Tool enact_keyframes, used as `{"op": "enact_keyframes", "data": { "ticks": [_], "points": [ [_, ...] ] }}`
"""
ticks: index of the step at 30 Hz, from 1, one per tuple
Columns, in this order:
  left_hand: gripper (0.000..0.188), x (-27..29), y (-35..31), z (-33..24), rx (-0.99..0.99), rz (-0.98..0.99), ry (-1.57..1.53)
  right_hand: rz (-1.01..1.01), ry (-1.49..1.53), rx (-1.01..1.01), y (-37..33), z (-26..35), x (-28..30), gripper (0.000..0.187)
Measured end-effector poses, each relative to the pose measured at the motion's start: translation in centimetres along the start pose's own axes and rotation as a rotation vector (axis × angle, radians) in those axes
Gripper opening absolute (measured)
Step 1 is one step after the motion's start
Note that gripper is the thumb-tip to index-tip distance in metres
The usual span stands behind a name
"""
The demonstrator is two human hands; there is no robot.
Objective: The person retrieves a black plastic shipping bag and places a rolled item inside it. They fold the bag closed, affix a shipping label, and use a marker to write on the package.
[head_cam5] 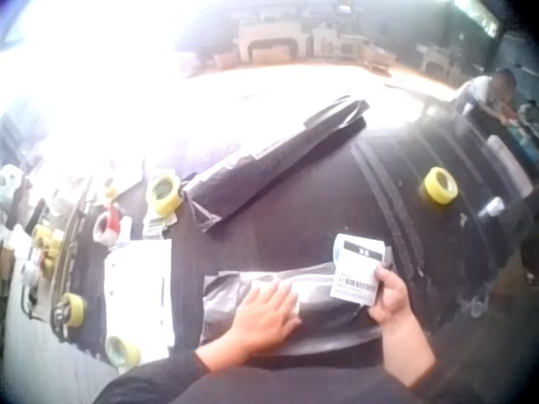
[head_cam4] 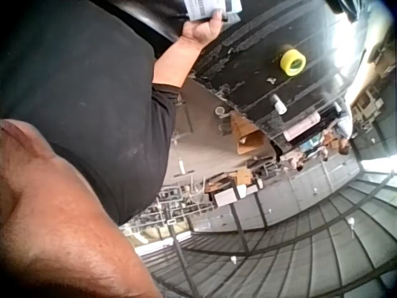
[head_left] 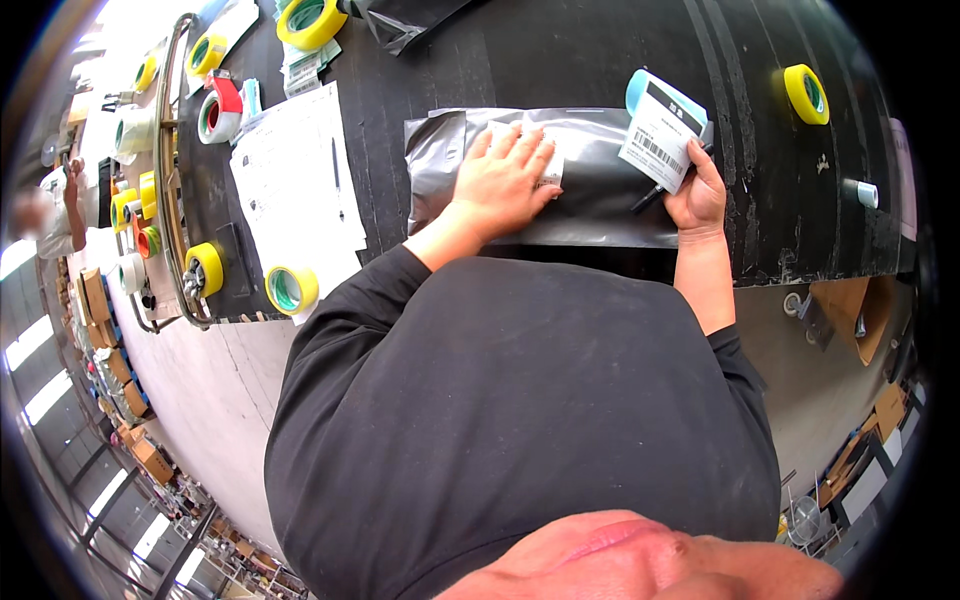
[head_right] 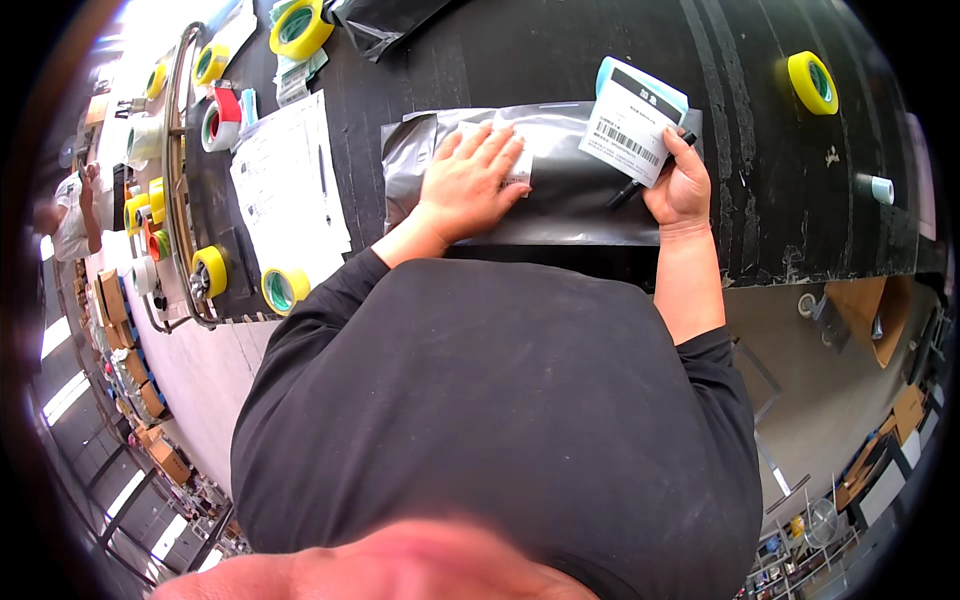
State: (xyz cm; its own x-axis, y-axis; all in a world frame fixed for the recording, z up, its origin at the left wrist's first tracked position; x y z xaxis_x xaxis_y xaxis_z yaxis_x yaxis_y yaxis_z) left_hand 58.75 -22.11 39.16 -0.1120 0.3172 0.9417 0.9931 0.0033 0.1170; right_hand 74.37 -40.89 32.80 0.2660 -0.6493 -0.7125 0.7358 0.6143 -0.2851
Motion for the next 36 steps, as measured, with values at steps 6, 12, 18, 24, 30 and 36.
{"op": "enact_keyframes", "data": {
  "ticks": [6, 12, 18, 24, 30, 36],
  "points": [
    [0.048, 5.8, -5.2, 2.9, 0.045, -0.229, -0.078, 0.018, -0.084, 0.054, -3.3, 0.1, -3.1, 0.028],
    [0.037, 0.9, -4.1, 1.9, 0.446, 0.039, -1.701, -0.044, -0.358, 0.067, -6.8, -2.5, -7.5, 0.007],
    [0.013, -1.8, -3.1, -0.2, 0.454, 0.171, -1.736, -0.079, -1.019, 0.433, -8.6, 0.3, -10.9, 0.046],
    [0.011, -1.3, -2.7, -0.8, 0.45, 0.131, -1.654, 0.267, -1.468, 0.69, -9.0, 2.5, -16.1, 0.059],
    [0.031, 0.1, -2.7, 0.7, 0.505, 0.067, -1.418, 0.037, -0.837, 0.25, -7.4, -0.2, -10.8, 0.006],
    [0.049, 4.1, -0.2, -0.9, 0.184, 0.09, -1.104, 0.094, -0.919, 0.12, -6.9, -0.8, -11.7, 0.009]
  ]
}}
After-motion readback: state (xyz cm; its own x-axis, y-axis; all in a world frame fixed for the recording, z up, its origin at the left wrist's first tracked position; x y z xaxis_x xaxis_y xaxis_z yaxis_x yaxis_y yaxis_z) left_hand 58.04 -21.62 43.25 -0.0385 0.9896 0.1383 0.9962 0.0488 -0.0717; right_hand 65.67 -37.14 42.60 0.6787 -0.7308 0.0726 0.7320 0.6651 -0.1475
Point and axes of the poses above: each hand's wrist, its own y-axis towards the middle knuckle, its own x-axis out of the back of the hand, z = x × y, the point moved 10 cm from there along y, towards the middle knuckle, and after that the axes turned 7 degrees about -y, right-handed, at the moved point
